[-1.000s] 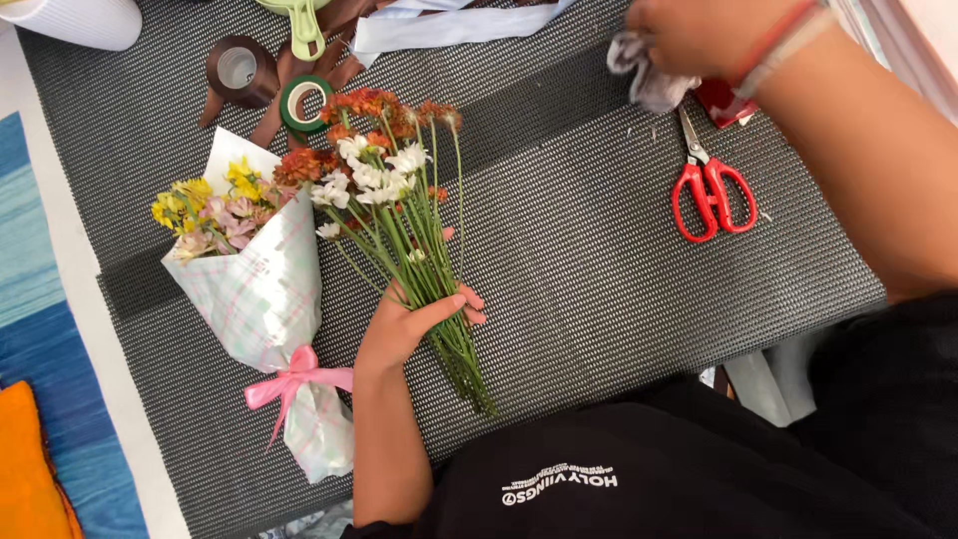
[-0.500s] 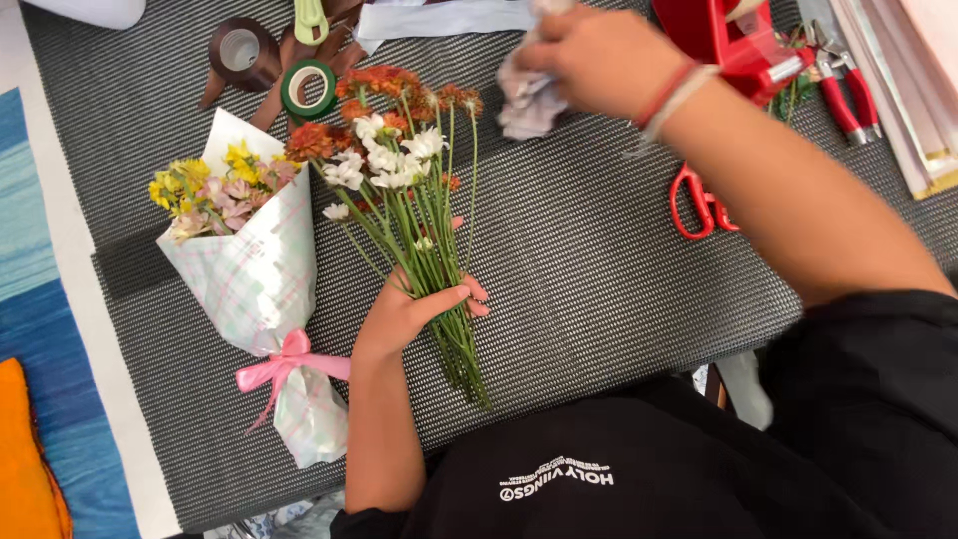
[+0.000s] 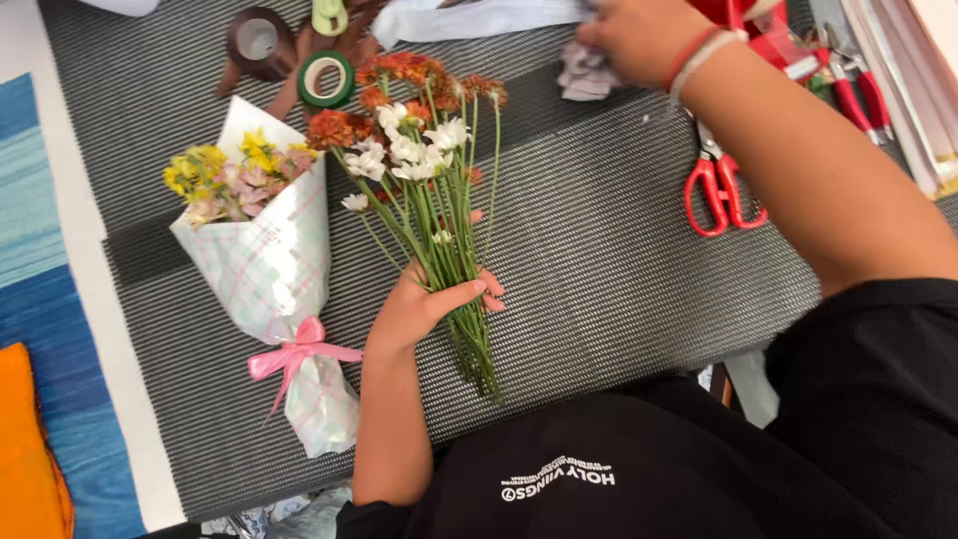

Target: The person prepares a bouquet of flowers by wrapping floral tape around the stems of a small bunch of white and orange blossoms, cutting the excess tape with shears, and trimming the ends of the stems.

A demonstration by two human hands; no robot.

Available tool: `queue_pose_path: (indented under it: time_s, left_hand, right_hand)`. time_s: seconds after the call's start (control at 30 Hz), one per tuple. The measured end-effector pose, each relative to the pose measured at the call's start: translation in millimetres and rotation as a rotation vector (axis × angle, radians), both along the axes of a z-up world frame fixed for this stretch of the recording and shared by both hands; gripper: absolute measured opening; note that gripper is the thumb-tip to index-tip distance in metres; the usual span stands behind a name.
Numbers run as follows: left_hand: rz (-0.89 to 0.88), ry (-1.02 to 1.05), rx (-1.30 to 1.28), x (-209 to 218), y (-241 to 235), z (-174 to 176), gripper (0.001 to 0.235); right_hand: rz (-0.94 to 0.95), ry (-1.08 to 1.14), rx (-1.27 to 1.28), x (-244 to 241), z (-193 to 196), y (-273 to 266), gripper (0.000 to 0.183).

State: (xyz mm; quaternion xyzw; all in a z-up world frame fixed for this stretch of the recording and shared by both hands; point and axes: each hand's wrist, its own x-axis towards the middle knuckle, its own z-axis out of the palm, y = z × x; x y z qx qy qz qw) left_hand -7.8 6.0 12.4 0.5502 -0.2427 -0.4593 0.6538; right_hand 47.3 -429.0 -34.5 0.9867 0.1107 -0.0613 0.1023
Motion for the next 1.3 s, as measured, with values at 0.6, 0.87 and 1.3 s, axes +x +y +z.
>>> queue_pose_path:
  time_s: [0.6,0.87,1.3]
  left_hand:
    - [-0.045,0.067,-0.101,-2.2,-73.8,-10.0,0.072]
    - [0.031,-0.076,-0.315,1.5,-124.8,-61.0,0.070]
    - [0.176,0.225,-0.363,-0.5,-89.6,-21.3,0.067]
  right_hand:
    - [-0.123,-0.177,-0.151,-149.5,30.4,-9.2,0.051]
    - [-0.357,-0.211,1.272,-181.6,53.0,132.8,0.034]
    - [-0.376,0.100,2.089,-168.9,2.4,223.7,0.023]
